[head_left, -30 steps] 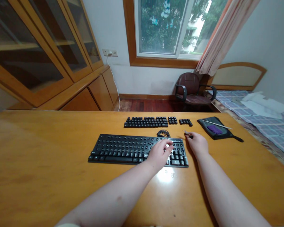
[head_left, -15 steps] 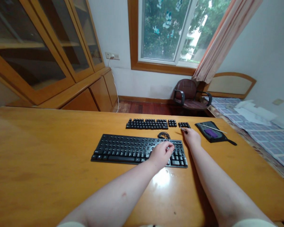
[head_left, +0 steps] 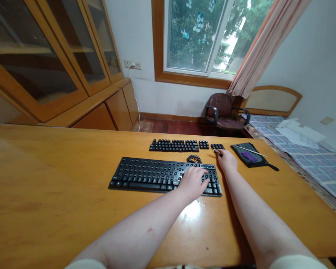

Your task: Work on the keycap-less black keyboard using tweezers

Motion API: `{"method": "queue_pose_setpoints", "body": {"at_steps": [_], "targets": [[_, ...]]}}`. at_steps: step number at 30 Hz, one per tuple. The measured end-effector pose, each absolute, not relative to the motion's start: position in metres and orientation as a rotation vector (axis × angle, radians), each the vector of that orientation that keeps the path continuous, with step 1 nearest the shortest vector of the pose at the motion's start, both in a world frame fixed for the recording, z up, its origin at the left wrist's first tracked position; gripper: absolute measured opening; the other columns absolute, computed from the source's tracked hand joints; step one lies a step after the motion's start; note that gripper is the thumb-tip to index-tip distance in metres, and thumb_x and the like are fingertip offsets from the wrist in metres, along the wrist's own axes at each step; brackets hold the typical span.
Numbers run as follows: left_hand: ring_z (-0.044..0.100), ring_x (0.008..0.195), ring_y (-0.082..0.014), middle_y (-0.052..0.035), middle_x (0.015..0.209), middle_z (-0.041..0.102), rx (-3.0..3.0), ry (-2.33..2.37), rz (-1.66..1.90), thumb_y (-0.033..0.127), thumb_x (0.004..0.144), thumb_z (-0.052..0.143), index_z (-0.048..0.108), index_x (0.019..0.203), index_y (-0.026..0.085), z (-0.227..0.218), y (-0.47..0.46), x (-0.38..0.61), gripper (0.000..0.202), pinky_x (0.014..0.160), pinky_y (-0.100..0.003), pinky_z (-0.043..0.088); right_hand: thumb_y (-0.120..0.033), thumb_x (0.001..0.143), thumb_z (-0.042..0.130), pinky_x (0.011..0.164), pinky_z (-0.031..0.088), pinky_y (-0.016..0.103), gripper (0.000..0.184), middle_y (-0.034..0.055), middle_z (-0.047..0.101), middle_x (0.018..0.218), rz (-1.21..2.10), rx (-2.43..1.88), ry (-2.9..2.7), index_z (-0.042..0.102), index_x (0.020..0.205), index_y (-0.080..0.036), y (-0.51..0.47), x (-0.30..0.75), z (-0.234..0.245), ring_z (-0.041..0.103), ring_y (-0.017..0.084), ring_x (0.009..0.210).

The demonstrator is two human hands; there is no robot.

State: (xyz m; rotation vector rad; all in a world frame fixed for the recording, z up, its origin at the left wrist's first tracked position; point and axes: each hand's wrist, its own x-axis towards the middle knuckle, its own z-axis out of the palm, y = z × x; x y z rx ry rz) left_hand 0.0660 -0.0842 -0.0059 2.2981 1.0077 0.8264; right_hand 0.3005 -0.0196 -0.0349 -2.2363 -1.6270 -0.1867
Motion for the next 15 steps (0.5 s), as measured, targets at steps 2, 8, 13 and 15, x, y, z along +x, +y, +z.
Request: {"method": "queue_pose_setpoints", "body": {"at_steps": [2,8,13,15], "targets": [[0.052,0.100,-0.0211,-0.0047,0.103,0.062,2.307,1.013,0.802,0.030,0.082,0.054,0.059,0.102,0.020,-0.006,-0.084,0.066,0.023,0.089,-0.036,0.040,-0.033,0.085,0.047,0.071,0.044,0.030,0.030,0.0072,0.066,0.107,-0.191,-2.225,-1.632,0.065,0.105,-0.022,-0.019,0.301,-0.036,0.061,0.023,0.092],[0.052,0.101,-0.0212,-0.0041,0.106,0.062,2.363,1.017,0.708,0.032,0.083,0.052,0.057,0.107,0.021,-0.004,-0.084,0.064,0.027,0.089,-0.037,0.040,-0.030,0.083,0.049,0.071,0.045,0.031,0.028,0.0066,0.066,0.107,-0.186,-2.176,-1.652,0.066,0.104,-0.024,-0.017,0.303,-0.039,0.062,0.024,0.090],[0.037,0.124,-0.0251,-0.0067,0.126,0.053,2.460,0.988,0.675,0.043,0.080,0.055,0.049,0.122,0.020,-0.004,-0.086,0.064,0.048,0.106,-0.044,0.023,-0.032,0.082,0.050,0.077,0.046,0.035,0.030,0.0099,0.065,0.104,-0.221,-1.999,-1.660,0.064,0.104,-0.017,-0.019,0.302,-0.039,0.059,0.025,0.093],[0.032,0.128,-0.0262,-0.0077,0.132,0.047,2.499,0.980,0.639,0.049,0.080,0.053,0.045,0.126,0.020,-0.006,-0.086,0.065,0.056,0.109,-0.047,0.017,-0.034,0.084,0.047,0.082,0.045,0.037,0.029,0.0112,0.064,0.097,-0.239,-1.758,-1.649,0.065,0.096,-0.014,-0.027,0.297,-0.031,0.058,0.025,0.093]]}}
